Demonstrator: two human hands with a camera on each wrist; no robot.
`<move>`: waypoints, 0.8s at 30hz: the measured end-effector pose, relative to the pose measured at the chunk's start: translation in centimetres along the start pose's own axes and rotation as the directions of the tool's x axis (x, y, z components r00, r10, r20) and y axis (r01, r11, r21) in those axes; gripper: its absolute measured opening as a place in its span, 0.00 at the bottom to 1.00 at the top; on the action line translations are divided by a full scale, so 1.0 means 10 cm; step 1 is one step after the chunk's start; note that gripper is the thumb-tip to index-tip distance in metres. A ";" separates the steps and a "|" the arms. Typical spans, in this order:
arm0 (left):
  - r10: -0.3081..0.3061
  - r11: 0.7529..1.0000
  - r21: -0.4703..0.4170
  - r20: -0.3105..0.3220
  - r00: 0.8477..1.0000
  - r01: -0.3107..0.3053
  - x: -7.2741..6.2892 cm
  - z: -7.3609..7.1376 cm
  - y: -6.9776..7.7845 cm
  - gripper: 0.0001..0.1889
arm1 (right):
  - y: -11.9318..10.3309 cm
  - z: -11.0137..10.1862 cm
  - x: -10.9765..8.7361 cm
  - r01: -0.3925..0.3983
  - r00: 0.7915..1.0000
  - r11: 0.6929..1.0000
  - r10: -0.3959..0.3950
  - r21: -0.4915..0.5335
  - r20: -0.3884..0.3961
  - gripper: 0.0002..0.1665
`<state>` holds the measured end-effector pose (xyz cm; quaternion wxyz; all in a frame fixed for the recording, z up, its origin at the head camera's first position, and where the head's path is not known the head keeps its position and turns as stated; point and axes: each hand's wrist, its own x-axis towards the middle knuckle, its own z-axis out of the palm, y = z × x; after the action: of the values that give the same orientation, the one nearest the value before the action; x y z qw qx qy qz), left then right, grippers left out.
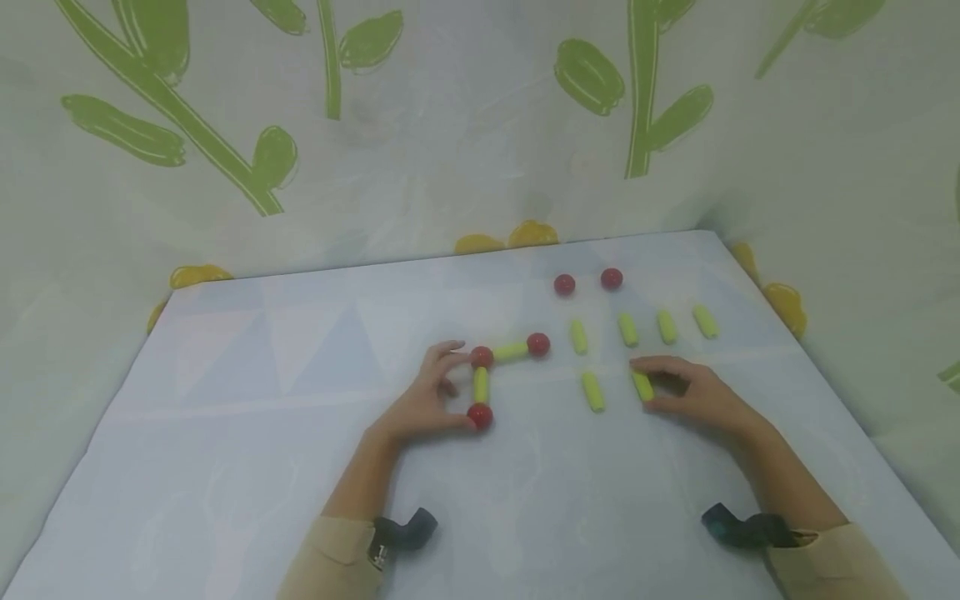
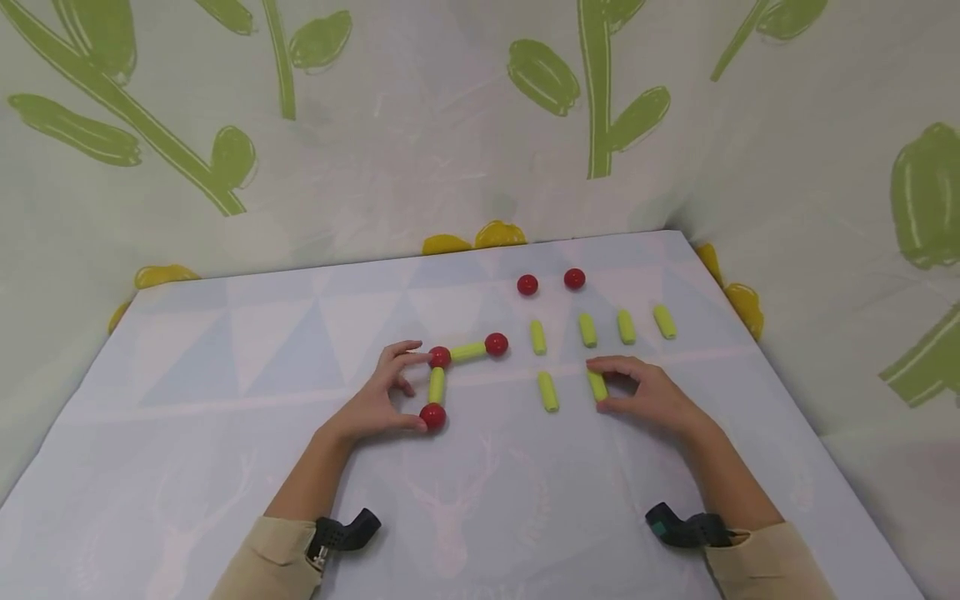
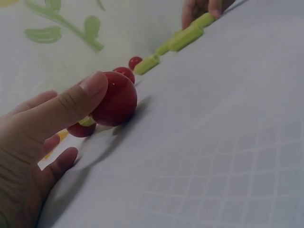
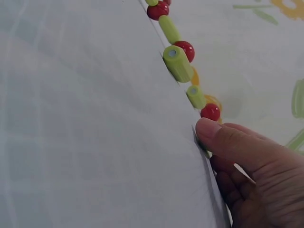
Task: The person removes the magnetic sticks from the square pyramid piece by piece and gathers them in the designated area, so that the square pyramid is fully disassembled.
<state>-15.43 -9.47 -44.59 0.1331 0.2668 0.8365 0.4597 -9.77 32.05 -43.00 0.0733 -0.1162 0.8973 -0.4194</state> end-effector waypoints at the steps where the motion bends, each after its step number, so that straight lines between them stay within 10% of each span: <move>1: -0.022 1.000 0.009 0.004 1.000 0.022 0.00 0.01 0.00 0.47 | 0.00 0.00 0.00 0.001 1.000 1.000 -0.001 0.002 0.003 0.33; 14: -0.034 0.999 0.040 0.048 0.998 0.032 0.03 0.06 0.02 0.52 | 0.04 -0.02 0.01 0.023 1.000 1.000 -0.022 -0.015 0.010 0.35; 24: 0.114 0.963 0.240 0.041 0.993 -0.120 0.09 0.10 0.01 0.58 | -0.05 -0.06 0.00 0.114 0.991 0.988 -0.121 -0.101 -0.063 0.34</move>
<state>-15.67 -8.26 -45.00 0.0833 0.3360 0.8673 0.3577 -9.88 32.21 -42.26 0.0115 -0.1577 0.9103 -0.3827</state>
